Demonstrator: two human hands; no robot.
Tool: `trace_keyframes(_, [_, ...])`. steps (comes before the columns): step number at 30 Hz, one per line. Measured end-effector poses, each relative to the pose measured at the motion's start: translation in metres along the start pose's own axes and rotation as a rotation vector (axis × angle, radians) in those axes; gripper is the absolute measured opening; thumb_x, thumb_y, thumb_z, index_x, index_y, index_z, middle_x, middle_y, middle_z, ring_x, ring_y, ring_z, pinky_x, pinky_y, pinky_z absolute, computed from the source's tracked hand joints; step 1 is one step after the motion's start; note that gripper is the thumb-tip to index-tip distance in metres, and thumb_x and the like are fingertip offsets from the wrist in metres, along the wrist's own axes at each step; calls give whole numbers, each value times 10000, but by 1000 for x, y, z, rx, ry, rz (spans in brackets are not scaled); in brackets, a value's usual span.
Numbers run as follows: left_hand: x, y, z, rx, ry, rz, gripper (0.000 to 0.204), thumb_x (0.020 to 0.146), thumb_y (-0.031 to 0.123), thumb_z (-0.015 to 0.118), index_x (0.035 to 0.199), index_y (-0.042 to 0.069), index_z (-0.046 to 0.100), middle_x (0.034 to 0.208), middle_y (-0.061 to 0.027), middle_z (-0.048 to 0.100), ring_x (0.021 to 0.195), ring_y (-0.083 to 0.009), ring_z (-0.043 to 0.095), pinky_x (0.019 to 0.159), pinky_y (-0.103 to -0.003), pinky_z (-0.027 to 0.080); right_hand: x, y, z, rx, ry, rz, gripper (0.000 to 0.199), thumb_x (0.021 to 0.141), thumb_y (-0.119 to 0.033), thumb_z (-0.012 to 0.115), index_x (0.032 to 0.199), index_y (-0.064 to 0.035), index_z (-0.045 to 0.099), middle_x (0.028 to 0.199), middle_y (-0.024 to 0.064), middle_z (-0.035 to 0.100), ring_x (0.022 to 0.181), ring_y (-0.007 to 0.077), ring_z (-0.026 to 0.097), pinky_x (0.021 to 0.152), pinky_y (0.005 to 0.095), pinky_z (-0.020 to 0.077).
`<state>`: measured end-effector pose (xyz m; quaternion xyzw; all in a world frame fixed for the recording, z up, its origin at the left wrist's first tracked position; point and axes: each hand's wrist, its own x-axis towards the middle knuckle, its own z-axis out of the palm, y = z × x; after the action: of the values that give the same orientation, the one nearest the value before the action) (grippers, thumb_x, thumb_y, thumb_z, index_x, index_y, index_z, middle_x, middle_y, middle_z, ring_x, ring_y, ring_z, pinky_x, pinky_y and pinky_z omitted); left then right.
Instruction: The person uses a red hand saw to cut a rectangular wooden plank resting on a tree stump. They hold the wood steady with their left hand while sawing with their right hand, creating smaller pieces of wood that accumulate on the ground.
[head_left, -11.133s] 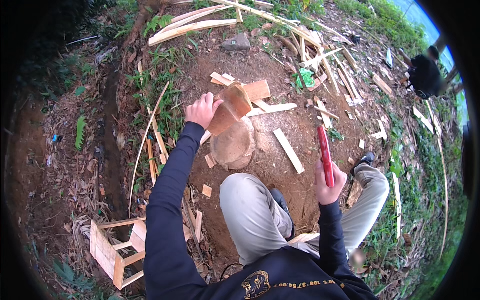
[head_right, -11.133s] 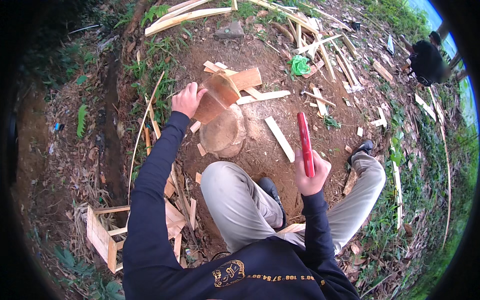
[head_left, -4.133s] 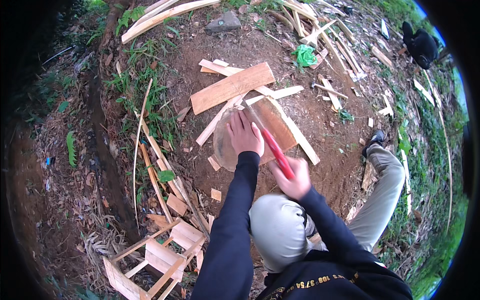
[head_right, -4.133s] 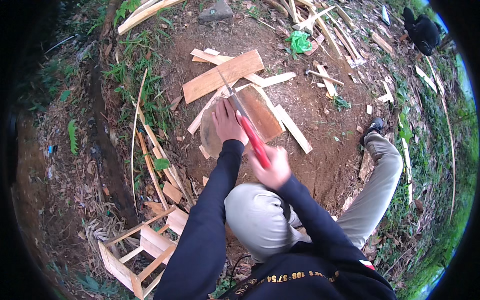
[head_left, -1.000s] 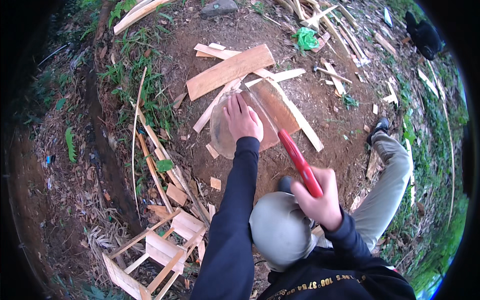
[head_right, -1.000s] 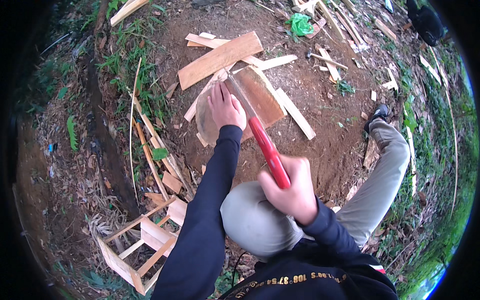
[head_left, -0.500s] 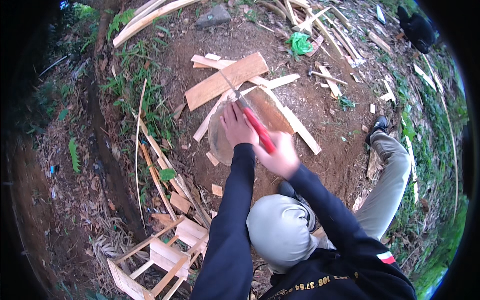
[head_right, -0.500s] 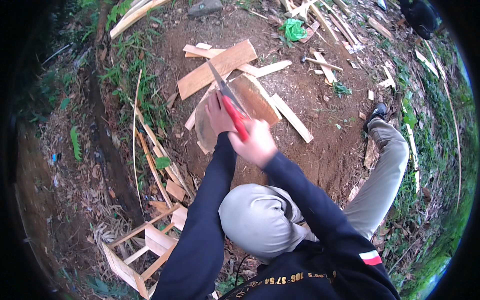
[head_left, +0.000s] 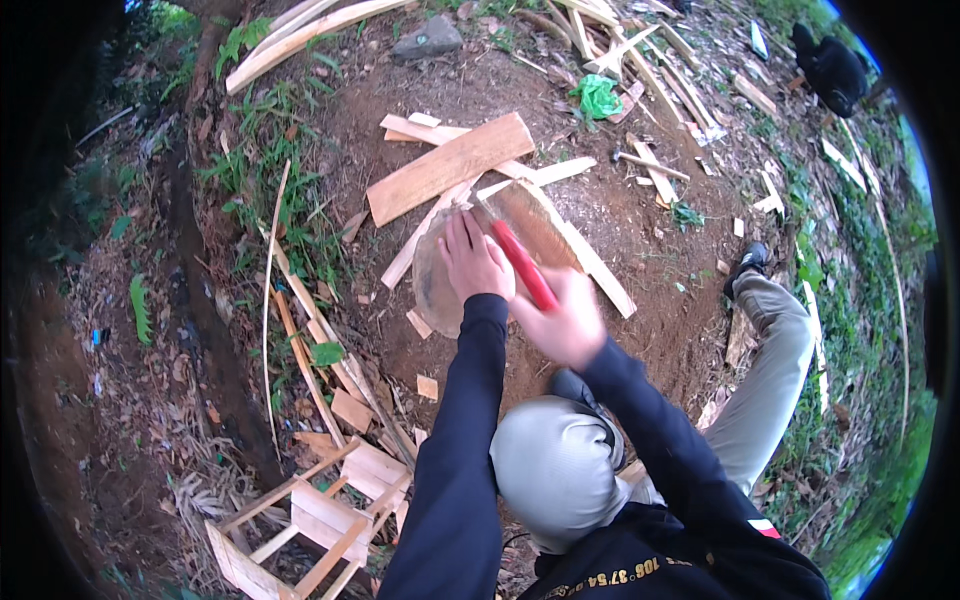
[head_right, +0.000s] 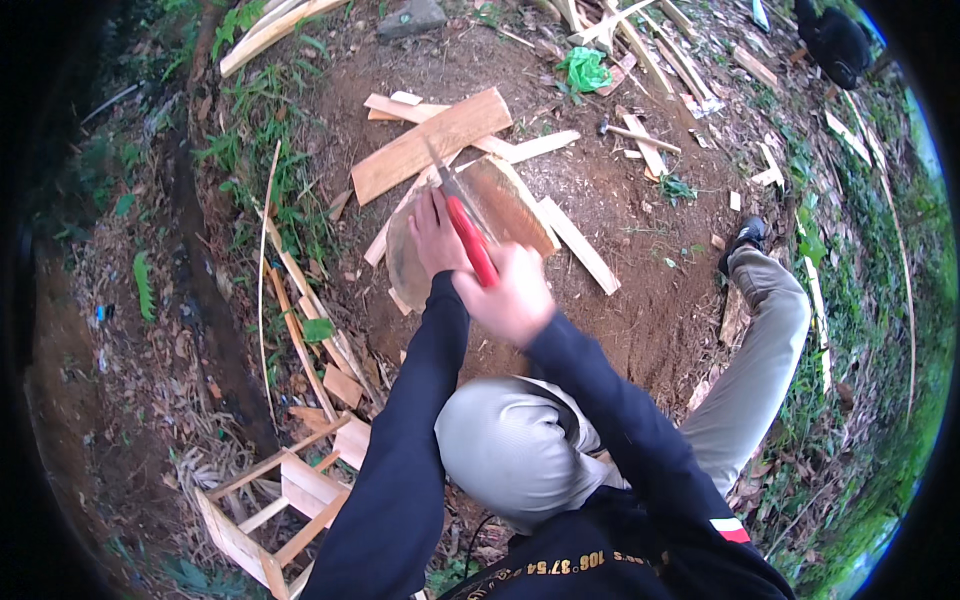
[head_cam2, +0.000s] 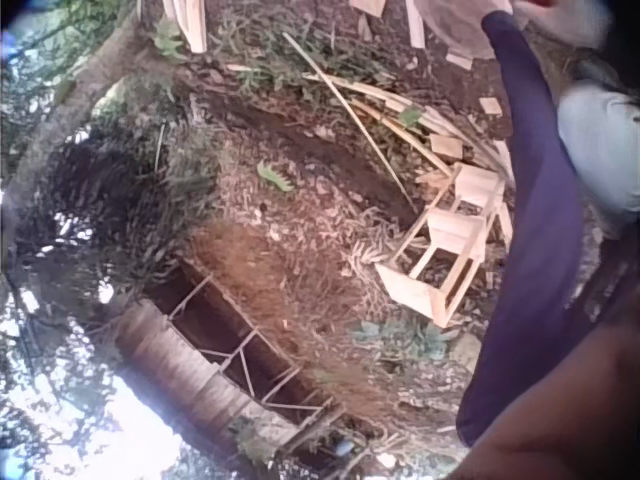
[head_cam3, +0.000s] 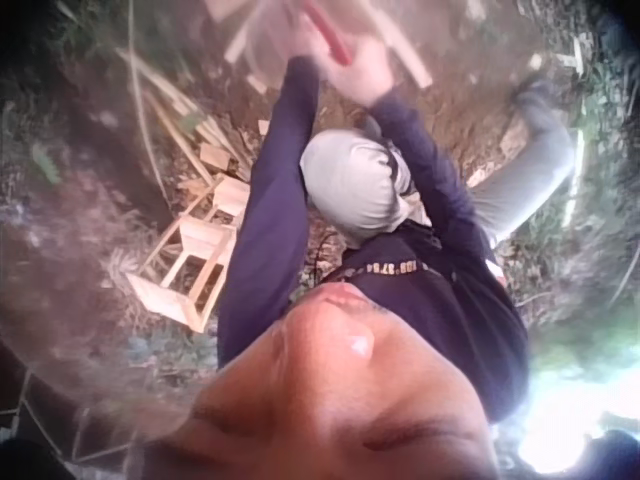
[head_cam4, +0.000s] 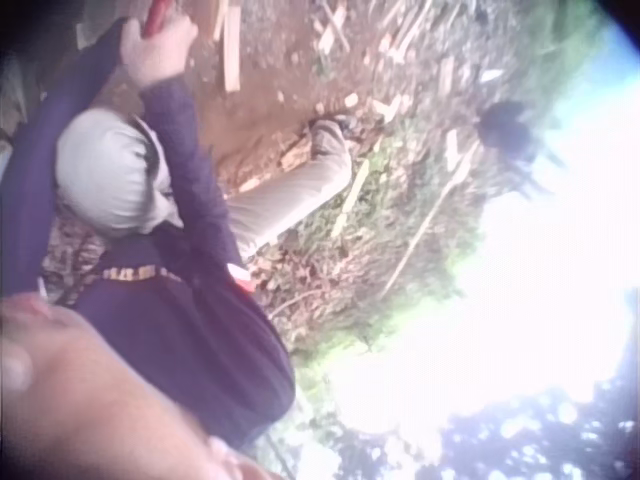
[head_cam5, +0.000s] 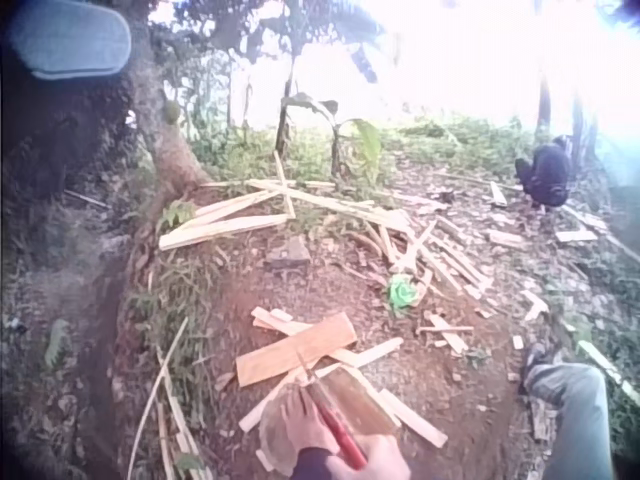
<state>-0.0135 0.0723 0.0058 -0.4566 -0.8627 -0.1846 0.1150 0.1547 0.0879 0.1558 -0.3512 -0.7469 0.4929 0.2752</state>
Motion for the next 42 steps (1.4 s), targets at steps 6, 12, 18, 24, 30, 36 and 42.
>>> trace_keyframes(6, [-8, 17, -15, -6, 19, 15, 574, 896, 177, 521, 1420, -30, 413, 1477, -202, 435, 1404, -343, 376, 1168, -537, 272, -42, -34, -47, 59, -76, 176, 225, 737, -100, 666, 609, 24, 527, 488, 149, 486, 419, 235, 515, 493, 385, 441])
trace_keyframes(12, [-6, 14, -9, 29, 23, 17, 562, 909, 170, 513, 1422, -35, 413, 1470, -203, 443, 1399, -340, 390, 1161, -537, 282, -13, -4, -25, -18, -46, 2, 231, 761, -147, 682, 674, 34, 570, 536, 207, 544, 534, 320, 645, 538, 405, 492])
trace_keyframes(18, [-6, 11, -10, -8, 14, 1, 559, 917, 177, 511, 1430, -25, 415, 1462, -203, 451, 1411, -336, 376, 1168, -528, 281, -18, -15, -18, 112, 2, 73, 234, 762, -123, 676, 650, 32, 541, 491, 126, 458, 443, 157, 469, 486, 360, 413])
trace_keyframes(24, [-13, 25, -29, -161, -153, 207, 659, 898, 278, 551, 1483, 33, 371, 1509, -190, 405, 1450, -317, 326, 1200, -501, 224, 8, 12, -15, 177, 55, 131, 188, 834, -107, 648, 690, 0, 592, 532, 51, 516, 497, 118, 500, 517, 326, 419])
trace_keyframes(30, [-18, 50, -14, -58, -124, 149, 602, 937, 231, 500, 1471, -13, 366, 1522, -179, 384, 1466, -312, 288, 1206, -519, 192, 19, 40, -32, 281, 47, 326, 165, 811, -110, 659, 716, 8, 593, 563, -37, 476, 544, 29, 436, 487, 266, 356])
trace_keyframes(36, [-18, 34, -10, 57, -102, 60, 616, 980, 322, 467, 1491, 3, 340, 1553, -167, 353, 1479, -317, 272, 1188, -584, 177, 27, 8, -9, 84, -22, 188, 204, 794, -159, 681, 716, 2, 583, 534, 37, 480, 515, 83, 460, 512, 310, 394])
trace_keyframes(42, [-24, 9, 21, 94, 62, -92, 582, 984, 309, 457, 1499, 62, 347, 1539, -158, 384, 1466, -318, 310, 1169, -611, 222, 42, 2, 15, 82, -43, 60, 234, 766, -172, 667, 693, 37, 592, 534, 177, 516, 470, 239, 556, 543, 373, 473])
